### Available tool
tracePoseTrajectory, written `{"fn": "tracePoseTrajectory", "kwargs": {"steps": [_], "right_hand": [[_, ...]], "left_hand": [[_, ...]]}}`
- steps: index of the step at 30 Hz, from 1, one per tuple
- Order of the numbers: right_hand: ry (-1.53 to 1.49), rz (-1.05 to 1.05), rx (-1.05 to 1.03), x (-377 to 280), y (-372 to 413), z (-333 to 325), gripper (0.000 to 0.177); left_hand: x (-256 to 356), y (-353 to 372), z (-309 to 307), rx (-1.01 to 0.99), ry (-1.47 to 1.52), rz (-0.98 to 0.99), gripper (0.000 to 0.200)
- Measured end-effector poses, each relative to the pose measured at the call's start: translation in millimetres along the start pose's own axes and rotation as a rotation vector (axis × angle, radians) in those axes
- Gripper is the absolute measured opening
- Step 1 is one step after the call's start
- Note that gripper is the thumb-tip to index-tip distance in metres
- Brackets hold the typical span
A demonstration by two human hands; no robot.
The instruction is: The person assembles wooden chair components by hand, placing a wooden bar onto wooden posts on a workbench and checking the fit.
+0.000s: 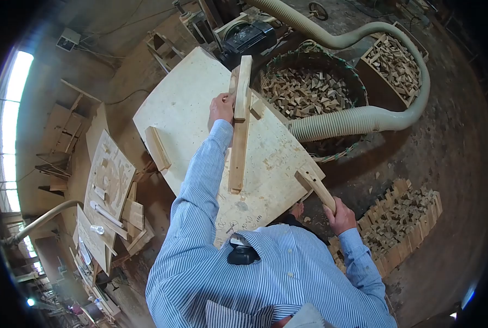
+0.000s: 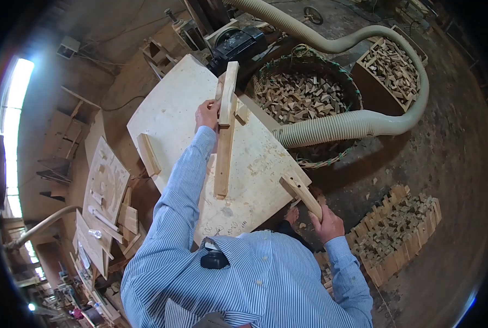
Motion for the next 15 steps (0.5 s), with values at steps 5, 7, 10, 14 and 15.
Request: {"fn": "tracePoseTrajectory", "kwargs": {"steps": [5, 7, 10, 14, 15], "right_hand": [[0.000, -0.041, 0.044, -10.9, -5.9, 0.8, 0.042], [0.002, -0.042, 0.043, -18.5, -10.4, 2.2, 0.043], [-0.001, -0.047, 0.028, -28.9, -19.5, 2.4, 0.043], [0.001, -0.018, -0.010, -48.8, -31.7, 4.5, 0.043], [-0.015, -0.003, -0.026, -55.1, -35.6, 4.3, 0.044]], "left_hand": [[16.4, -9.9, -10.3, -0.028, 0.007, -0.104, 0.041], [17.7, -15.1, -13.8, -0.062, -0.053, -0.063, 0.043], [11.0, -29.2, -15.1, -0.105, -0.002, -0.114, 0.045], [-2.4, -51.1, -17.9, -0.090, -0.024, -0.081, 0.046], [-6.8, -57.8, -18.7, -0.105, -0.022, -0.098, 0.046]]}}
Point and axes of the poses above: each hand's wrist, its own y-axis away from the middle knuckle, its own z-axis out of the palm, x = y × z, the point moved 3 cm from there along -y, towards the middle knuckle, and after that the axes turned 15 degrees about z, right-handed, at the moved point
